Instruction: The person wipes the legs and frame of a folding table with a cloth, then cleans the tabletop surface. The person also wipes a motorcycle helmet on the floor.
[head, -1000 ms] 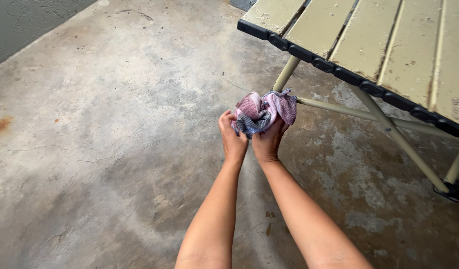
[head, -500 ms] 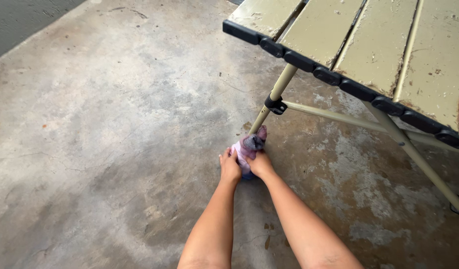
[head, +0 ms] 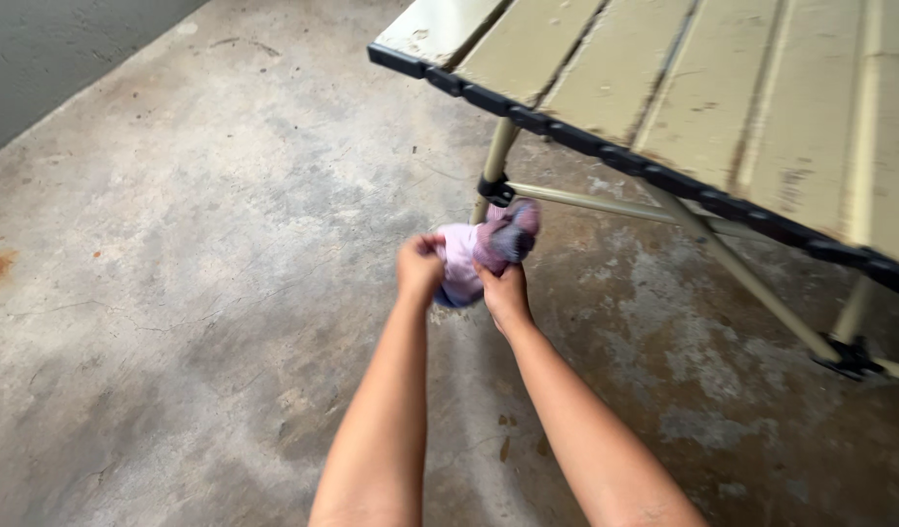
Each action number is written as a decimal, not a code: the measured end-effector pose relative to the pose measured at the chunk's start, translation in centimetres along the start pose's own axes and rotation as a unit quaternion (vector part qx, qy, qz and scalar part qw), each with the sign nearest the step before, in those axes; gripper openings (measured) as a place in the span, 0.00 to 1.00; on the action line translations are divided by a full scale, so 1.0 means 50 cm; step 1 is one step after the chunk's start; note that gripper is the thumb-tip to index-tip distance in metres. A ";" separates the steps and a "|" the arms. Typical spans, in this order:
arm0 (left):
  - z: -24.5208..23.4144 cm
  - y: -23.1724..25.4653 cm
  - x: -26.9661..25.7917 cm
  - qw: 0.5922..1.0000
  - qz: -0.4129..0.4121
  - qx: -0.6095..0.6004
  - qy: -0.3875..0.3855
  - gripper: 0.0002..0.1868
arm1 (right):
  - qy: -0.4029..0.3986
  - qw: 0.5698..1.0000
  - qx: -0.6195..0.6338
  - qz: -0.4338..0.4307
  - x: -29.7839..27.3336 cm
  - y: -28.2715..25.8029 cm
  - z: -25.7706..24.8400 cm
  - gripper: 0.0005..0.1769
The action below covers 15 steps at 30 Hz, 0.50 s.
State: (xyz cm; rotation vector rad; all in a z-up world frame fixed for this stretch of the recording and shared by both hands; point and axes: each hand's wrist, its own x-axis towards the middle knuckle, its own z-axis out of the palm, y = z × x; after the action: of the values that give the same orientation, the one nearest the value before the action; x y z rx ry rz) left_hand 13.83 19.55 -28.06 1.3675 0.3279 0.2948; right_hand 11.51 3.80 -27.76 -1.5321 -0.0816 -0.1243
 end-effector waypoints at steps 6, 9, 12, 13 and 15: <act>0.063 0.372 -0.138 0.988 0.129 0.014 -0.079 0.19 | 0.055 0.959 0.269 -0.069 -0.097 -0.280 -0.059 0.24; 0.135 0.505 -0.247 0.971 0.175 0.005 -0.161 0.19 | 0.119 0.929 0.348 -0.052 -0.126 -0.393 -0.132 0.26; 0.223 0.583 -0.348 0.955 0.180 0.047 -0.230 0.21 | 0.191 0.909 0.369 -0.036 -0.155 -0.460 -0.245 0.25; 0.257 0.596 -0.378 0.949 0.174 0.058 -0.255 0.21 | 0.201 0.907 0.369 -0.021 -0.171 -0.470 -0.289 0.25; 0.324 0.613 -0.430 0.929 0.180 0.080 -0.314 0.21 | 0.209 0.908 0.363 -0.020 -0.203 -0.480 -0.375 0.23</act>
State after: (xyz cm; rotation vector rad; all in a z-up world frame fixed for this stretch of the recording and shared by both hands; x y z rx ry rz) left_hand 0.06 1.97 6.07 1.6024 -0.4470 0.1185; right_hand -2.18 -15.43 -6.01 -0.7330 0.1696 -0.4056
